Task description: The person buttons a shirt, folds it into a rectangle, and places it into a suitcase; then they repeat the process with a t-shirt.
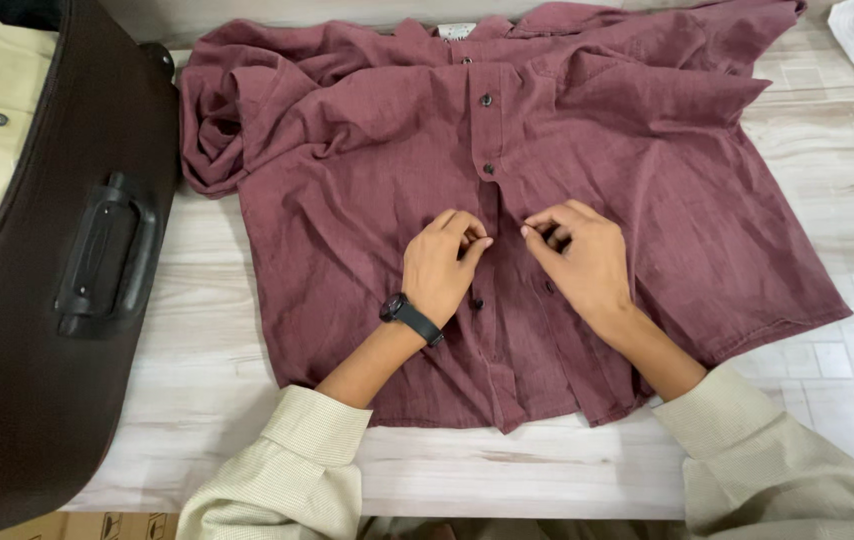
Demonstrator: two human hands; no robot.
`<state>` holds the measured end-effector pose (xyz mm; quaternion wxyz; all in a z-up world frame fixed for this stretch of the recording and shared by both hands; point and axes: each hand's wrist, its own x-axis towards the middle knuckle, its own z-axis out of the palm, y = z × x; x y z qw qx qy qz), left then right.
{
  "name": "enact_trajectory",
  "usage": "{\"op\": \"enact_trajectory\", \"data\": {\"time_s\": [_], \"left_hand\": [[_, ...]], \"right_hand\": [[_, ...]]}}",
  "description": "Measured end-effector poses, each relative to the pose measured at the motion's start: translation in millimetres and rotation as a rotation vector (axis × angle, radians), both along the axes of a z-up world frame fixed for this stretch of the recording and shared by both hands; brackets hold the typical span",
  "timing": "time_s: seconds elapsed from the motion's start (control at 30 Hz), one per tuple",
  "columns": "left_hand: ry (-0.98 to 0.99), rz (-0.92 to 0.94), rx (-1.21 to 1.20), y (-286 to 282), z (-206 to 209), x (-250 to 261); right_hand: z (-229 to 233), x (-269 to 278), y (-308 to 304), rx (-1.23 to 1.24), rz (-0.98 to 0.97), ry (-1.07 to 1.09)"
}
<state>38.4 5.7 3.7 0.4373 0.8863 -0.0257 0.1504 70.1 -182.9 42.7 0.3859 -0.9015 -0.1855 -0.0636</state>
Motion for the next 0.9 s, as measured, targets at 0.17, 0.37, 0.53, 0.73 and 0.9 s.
{"op": "enact_trajectory", "data": {"time_s": [0.17, 0.37, 0.53, 0.73, 0.9], "left_hand": [[0.057, -0.047, -0.205, 6.1, 0.3, 6.1], [0.207, -0.145, -0.409, 6.7, -4.5, 9.1], [0.208, -0.153, -0.431, 6.9, -3.7, 8.2], [0.178, -0.17, -0.404, 7.2, -6.5, 7.9], [0.138, -0.192, -0.369, 7.9, -6.9, 7.4]], "right_hand": [[3.9, -9.6, 6.7, 0.182, 0.032, -0.062], [5.7, -16.3, 11.8, 0.123, 0.131, -0.043], [-0.4, -11.0, 10.4, 0.181, 0.096, 0.101], [-4.9, -4.6, 9.4, 0.284, 0.038, 0.343], [-6.1, -3.4, 9.8, 0.305, 0.026, 0.364]]}}
